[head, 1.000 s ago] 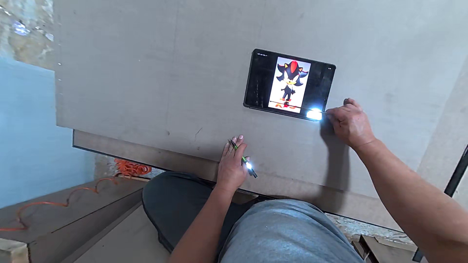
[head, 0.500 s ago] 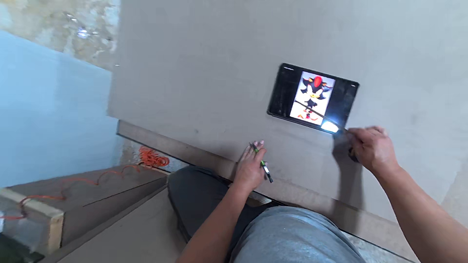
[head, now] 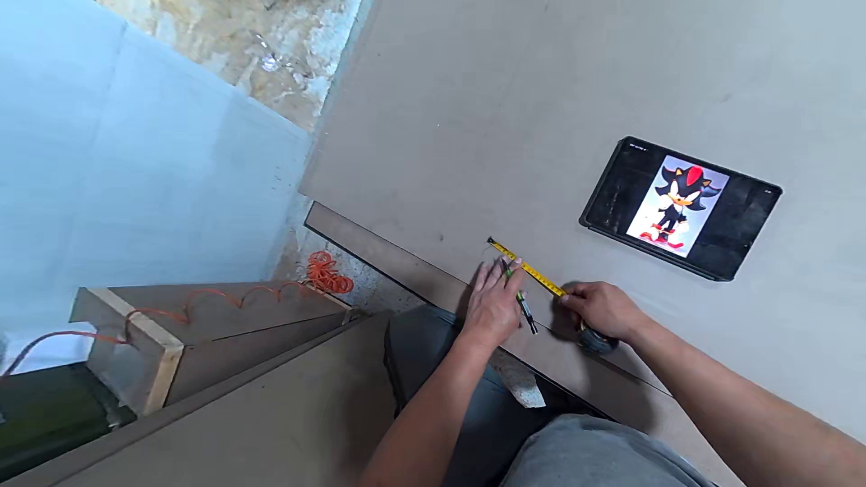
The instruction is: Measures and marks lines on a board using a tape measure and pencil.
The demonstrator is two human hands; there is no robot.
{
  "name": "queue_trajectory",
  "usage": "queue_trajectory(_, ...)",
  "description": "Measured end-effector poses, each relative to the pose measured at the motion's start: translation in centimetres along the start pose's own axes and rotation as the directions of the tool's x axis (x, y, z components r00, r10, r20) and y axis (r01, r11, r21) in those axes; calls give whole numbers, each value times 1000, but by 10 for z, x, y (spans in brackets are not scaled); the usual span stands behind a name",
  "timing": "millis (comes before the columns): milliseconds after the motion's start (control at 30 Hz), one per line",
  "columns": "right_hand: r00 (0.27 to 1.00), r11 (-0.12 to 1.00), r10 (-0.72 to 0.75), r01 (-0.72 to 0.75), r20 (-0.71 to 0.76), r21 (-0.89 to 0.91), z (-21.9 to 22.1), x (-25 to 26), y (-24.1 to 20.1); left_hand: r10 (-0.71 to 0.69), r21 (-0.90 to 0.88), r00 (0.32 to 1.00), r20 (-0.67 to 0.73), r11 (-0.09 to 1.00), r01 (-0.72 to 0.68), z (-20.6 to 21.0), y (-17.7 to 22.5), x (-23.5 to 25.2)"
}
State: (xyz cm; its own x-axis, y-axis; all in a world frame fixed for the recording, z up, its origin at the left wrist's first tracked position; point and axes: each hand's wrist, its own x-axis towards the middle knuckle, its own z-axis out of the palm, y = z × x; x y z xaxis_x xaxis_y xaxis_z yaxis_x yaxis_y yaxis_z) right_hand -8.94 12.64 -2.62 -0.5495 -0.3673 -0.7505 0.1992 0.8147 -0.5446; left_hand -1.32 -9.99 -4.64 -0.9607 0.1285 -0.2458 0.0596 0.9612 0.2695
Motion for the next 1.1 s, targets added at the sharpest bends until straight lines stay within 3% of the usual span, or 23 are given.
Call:
queue_trajectory(133,999,993,46,-47,-18,-106,-10,26,-25,-145,77,989,23,987,143,-17,-31,27)
queue_trajectory(267,991,965,119,-131,-68,-225,-24,32,-21,-246,18,968,-53,969,248,-28,-52,45)
queue_trajectory(567,960,915,248,-276,-131,-295,-25,33,-18,-232,-122,961,-152,969,215,-18,-46,47)
queue_trajectory(1100,953,913,279,-300,-116,-274,-30,36,-24,-347,-217,906,-241,929,298,-21,-71,56)
